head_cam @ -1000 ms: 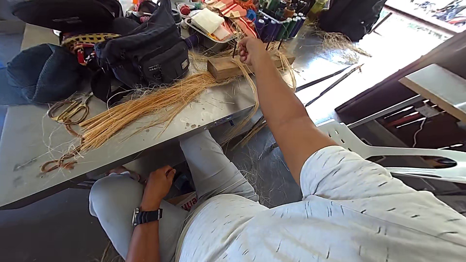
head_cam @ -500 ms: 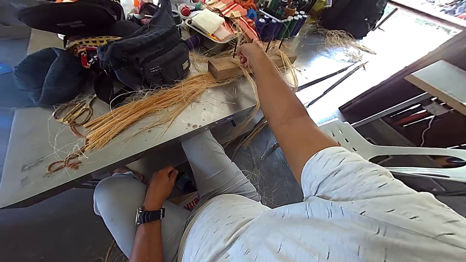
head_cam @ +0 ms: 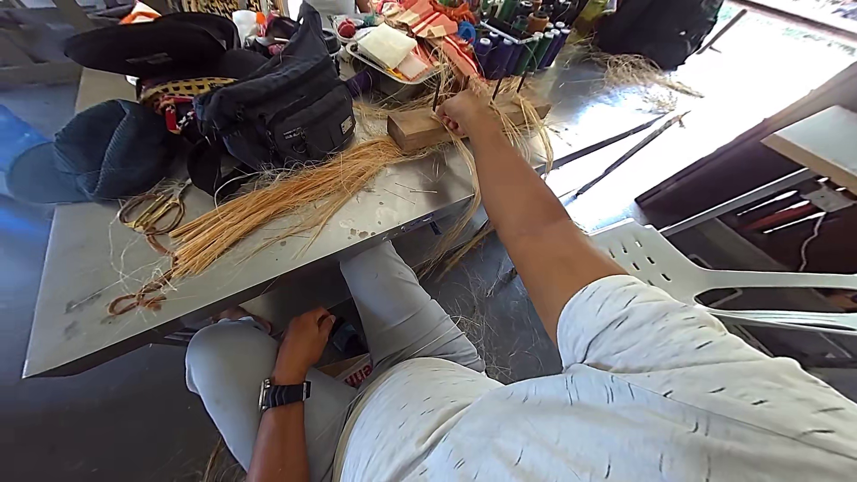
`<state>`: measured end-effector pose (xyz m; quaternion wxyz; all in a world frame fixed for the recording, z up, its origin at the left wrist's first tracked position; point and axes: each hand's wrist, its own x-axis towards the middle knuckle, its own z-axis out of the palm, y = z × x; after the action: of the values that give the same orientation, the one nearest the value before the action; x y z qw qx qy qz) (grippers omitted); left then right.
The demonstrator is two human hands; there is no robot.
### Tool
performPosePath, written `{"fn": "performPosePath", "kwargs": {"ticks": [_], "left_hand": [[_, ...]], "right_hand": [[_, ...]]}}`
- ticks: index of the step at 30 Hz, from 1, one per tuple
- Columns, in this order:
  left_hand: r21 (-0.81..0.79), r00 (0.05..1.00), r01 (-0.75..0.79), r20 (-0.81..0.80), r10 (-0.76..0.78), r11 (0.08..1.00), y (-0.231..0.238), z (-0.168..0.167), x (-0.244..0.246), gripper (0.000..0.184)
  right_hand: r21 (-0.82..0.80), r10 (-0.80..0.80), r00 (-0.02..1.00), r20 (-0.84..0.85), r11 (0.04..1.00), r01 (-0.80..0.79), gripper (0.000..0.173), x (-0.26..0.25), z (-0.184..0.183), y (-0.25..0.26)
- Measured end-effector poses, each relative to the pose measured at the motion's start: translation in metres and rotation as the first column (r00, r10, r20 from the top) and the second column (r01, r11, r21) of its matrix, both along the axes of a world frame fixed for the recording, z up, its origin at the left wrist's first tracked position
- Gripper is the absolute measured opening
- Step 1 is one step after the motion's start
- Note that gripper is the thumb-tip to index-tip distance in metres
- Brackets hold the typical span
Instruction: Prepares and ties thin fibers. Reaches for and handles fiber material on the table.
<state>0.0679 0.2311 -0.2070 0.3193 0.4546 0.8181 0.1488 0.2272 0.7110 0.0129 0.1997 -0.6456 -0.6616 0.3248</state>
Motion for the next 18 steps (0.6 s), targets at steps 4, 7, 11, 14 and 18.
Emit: {"fn": "performPosePath", "kwargs": {"ticks": [4,7,11,14,18], "left_hand": [[-0.009,1.0,0.015,0.008,-0.015,1.0,0.0,0.001,0.0,0.035],[0.001,1.0,0.019,0.006,-0.019,1.0,-0.001,0.002,0.0,0.034],[-0.005,1.0,0.026,-0.001,-0.026,1.0,-0.001,0.002,0.001,0.034],[-0.018,0.999,0.038,0.002,-0.038,0.999,0.0,0.003,0.003,0.034],[-0.01,0.998,0.063,-0.002,-0.063,0.998,0.001,0.003,0.003,0.035]], "right_hand": [[0.068,0.048,0.998,0.029,0.996,-0.049,0.018,0.015,-0.011,0.005],[0.132,0.126,0.991,0.034,0.983,-0.129,0.03,0.043,-0.019,-0.005],[0.125,0.206,0.978,-0.009,0.971,-0.203,0.024,0.105,-0.024,-0.045],[0.07,0.197,0.975,-0.1,0.979,-0.191,0.018,0.166,-0.034,-0.073],[-0.018,0.189,0.964,-0.185,0.98,-0.196,0.015,0.258,-0.051,-0.108]]}}
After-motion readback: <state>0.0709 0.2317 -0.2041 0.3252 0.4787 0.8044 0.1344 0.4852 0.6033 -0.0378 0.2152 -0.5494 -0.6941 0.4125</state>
